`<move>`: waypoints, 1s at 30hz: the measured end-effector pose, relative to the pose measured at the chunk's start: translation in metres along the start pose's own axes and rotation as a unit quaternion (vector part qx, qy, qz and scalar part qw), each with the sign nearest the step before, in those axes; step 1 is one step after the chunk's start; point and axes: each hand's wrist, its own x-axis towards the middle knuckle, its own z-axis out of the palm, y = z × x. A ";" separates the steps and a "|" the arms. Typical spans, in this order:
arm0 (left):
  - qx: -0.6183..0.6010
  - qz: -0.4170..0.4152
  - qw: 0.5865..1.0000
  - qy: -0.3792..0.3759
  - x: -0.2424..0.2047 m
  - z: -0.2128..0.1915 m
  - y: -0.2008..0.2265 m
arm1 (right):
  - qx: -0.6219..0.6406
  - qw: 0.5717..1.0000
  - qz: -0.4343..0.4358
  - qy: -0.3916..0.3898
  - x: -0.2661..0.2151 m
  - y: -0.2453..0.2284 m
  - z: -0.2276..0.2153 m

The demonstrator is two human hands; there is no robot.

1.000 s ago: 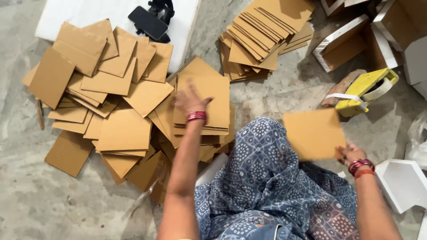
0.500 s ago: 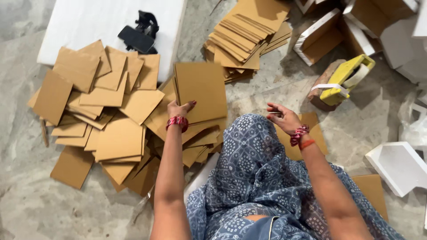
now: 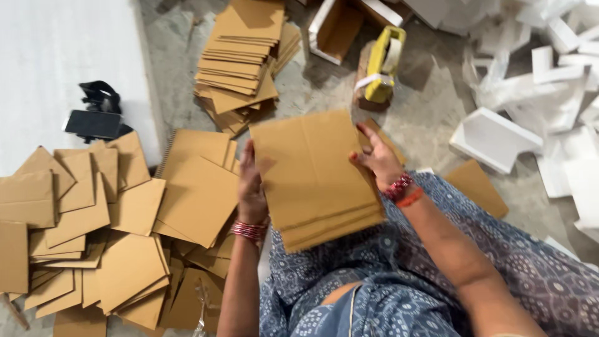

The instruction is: The person sits on the floor and assembles small cardboard boxes by inserting white foam inserts into the cardboard shells. They use a yellow tape dispenser to apply tape to the edges of the boxes to secure the inserts. The person repeatedly picks up flat cardboard pieces and foam inserts, folds the cardboard, inserts the foam, and tapes the seams.

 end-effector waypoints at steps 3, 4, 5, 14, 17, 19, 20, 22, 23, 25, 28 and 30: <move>-0.377 -0.191 0.901 0.094 -0.004 -0.024 0.010 | 0.071 0.996 -0.054 -0.011 -0.003 -0.015 0.002; -0.454 -0.158 0.875 0.066 -0.004 -0.023 0.015 | 0.059 0.996 -0.062 -0.013 -0.005 -0.016 0.001; -0.525 -0.125 0.841 0.034 -0.003 -0.023 0.019 | 0.049 0.996 -0.072 -0.012 -0.007 -0.014 -0.002; -0.106 -0.148 0.978 0.099 -0.072 0.021 -0.011 | -0.271 0.950 0.016 -0.156 -0.016 0.009 -0.033; -0.025 -0.184 0.977 0.103 -0.111 0.029 -0.031 | -0.346 0.913 0.095 -0.192 -0.006 0.008 -0.038; -0.001 -0.168 0.980 0.107 -0.107 0.030 -0.035 | -0.391 0.896 0.086 -0.190 0.000 0.007 -0.030; -0.038 -0.159 0.980 0.110 -0.094 0.029 -0.033 | -0.414 0.886 0.082 -0.191 0.003 0.001 -0.028; -0.046 -0.160 0.981 0.101 -0.066 0.020 -0.016 | -0.339 0.926 0.040 -0.161 0.015 -0.026 -0.028; -0.021 -0.164 0.982 0.094 -0.044 0.020 -0.009 | -0.284 0.947 0.000 -0.148 0.017 -0.046 -0.028; -0.163 -0.092 0.976 0.111 0.000 0.035 0.005 | -0.210 0.968 -0.066 -0.123 0.009 -0.094 -0.026; -0.340 -0.104 0.919 0.168 0.043 0.076 0.014 | -0.211 0.960 -0.156 -0.096 -0.005 -0.138 -0.027; -0.317 -0.193 0.913 0.171 0.058 0.112 -0.007 | -0.243 0.957 -0.147 -0.057 -0.002 -0.141 -0.055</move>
